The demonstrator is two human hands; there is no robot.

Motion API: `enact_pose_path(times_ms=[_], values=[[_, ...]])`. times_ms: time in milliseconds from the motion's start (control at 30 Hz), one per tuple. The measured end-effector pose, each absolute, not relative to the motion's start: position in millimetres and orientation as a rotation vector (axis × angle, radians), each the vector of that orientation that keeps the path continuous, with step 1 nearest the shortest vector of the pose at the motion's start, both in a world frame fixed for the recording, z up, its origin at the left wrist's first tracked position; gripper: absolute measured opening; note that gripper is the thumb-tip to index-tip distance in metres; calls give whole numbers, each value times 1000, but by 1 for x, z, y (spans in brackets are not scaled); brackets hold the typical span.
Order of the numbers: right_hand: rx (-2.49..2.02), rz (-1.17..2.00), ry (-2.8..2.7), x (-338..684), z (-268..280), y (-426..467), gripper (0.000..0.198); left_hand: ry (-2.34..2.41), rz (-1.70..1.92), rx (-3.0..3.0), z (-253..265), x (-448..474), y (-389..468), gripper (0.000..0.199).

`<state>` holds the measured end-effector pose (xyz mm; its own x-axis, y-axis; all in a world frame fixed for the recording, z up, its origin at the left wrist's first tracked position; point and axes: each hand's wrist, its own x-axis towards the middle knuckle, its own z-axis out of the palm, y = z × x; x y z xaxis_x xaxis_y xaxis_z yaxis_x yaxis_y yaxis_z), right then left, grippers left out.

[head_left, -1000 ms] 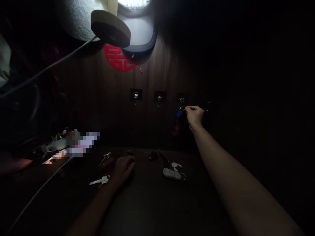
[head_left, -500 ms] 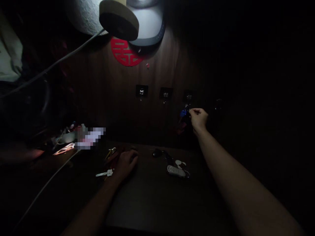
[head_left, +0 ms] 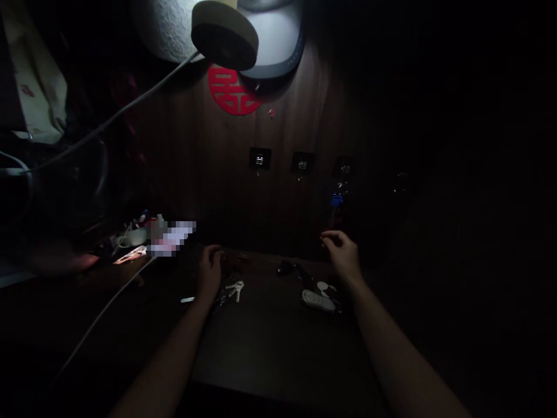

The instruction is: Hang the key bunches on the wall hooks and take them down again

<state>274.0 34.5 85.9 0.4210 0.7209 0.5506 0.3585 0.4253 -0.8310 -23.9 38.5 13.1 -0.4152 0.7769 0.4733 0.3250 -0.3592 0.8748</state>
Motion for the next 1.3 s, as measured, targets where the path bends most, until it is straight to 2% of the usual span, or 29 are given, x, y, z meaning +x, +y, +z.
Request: enact_pose_path(times_ms=[133, 233, 433, 533, 700, 833, 933, 1067, 1167, 1300], values=[[-1245, 361, -1300, 274, 54, 16, 21, 1624, 1838, 1464, 14, -29, 39, 21], [-1350, 307, -1336, 283, 31, 10, 20, 1864, 1716, 1700, 14, -31, 36, 21], [-1589, 189, -1416, 303, 8, 14, 19, 2193, 955, 2209, 12, -30, 27, 22], [-1735, 192, -1521, 297, 4, 15, 21, 2191, 748, 2230, 13, -26, 24, 27], [-1924, 113, -1732, 274, 3, 11, 24, 2171, 692, 2253, 12, -23, 23, 31], [-1912, 95, -1808, 266, 3, 9, 23, 2223, 716, 2265, 12, -23, 23, 32], [-1868, 88, -1829, 262, 1, 10, 22, 2237, 864, 2297, 14, -21, 22, 34], [-1807, 72, -1864, 252, -1, 11, 22, 1982, 1037, 2484, 16, -8, 24, 35], [-1753, 79, -1900, 243, 0, 11, 23, 1830, 946, 2594, 18, 3, 30, 37], [-1673, 128, -1952, 238, 0, 11, 23, 1899, 636, 2557, 23, 11, 44, 39]])
